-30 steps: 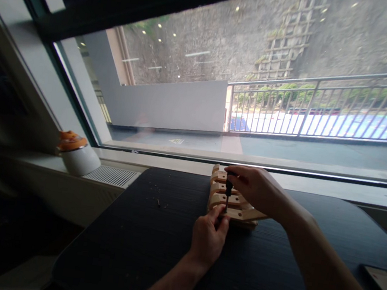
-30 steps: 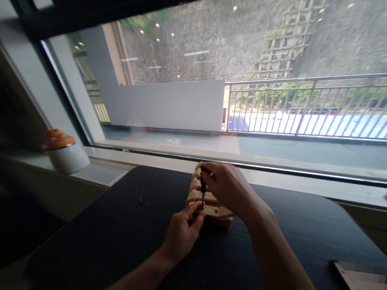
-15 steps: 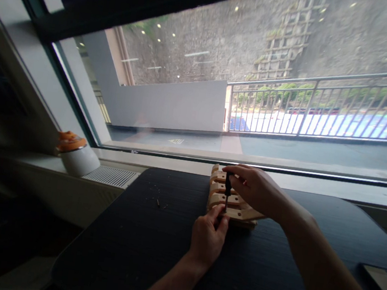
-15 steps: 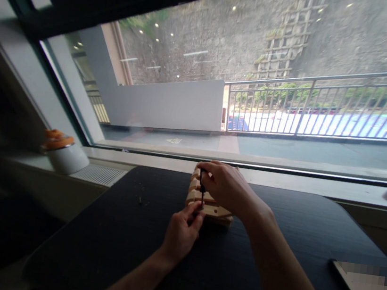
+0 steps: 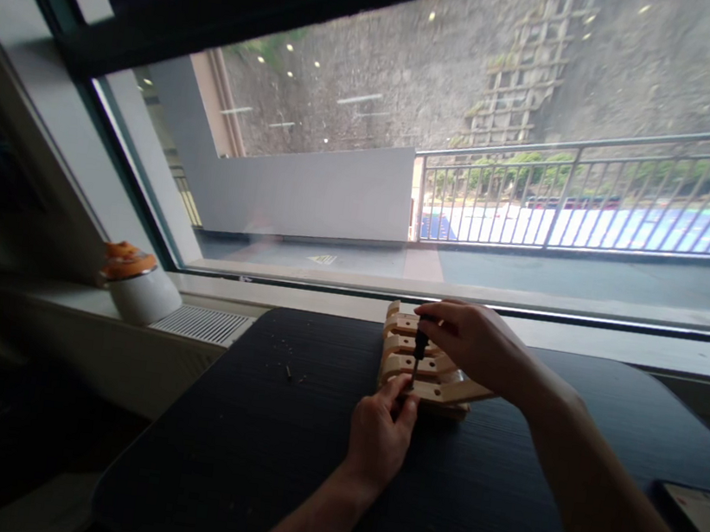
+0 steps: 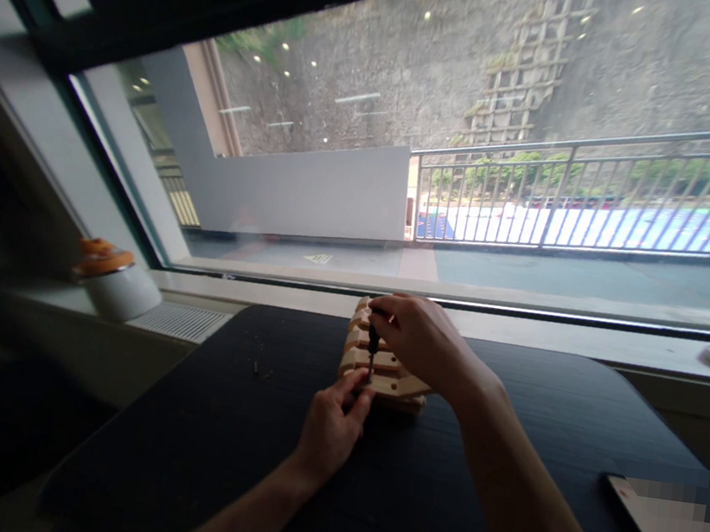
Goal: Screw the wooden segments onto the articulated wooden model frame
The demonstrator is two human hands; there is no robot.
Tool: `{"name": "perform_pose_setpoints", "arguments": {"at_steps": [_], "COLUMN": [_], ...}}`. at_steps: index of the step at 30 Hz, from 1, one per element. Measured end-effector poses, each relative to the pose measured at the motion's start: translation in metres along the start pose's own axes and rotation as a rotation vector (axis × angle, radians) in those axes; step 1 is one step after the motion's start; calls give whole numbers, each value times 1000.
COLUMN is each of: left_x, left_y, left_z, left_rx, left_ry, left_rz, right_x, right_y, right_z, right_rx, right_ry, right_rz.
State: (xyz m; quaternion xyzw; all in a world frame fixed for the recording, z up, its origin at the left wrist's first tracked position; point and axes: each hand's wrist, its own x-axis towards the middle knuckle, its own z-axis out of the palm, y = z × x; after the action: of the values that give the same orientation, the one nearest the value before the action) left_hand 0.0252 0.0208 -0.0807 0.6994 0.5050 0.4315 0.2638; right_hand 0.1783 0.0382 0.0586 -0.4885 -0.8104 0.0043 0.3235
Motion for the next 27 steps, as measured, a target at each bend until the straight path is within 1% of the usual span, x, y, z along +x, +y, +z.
{"name": "perform_pose_setpoints", "arguments": {"at_steps": [7, 11, 16, 22, 27], "left_x": [0, 0, 0, -1, -1], "left_y": [3, 3, 3, 2, 2], "left_z": [0, 0, 0, -1, 0], "left_rx": [0, -4, -2, 5, 3], "left_ry": [4, 4, 12, 10, 16], "left_rz": [4, 14, 20, 25, 21], "right_x": [2, 2, 2, 0, 1], "right_y": [-9, -12, -5, 6, 5], "right_z": [4, 7, 7, 4, 1], "right_rx": [52, 79, 80, 62, 41], "right_ry": [40, 20, 9, -34, -35], "right_rz": [6, -18, -34, 6, 43]}}
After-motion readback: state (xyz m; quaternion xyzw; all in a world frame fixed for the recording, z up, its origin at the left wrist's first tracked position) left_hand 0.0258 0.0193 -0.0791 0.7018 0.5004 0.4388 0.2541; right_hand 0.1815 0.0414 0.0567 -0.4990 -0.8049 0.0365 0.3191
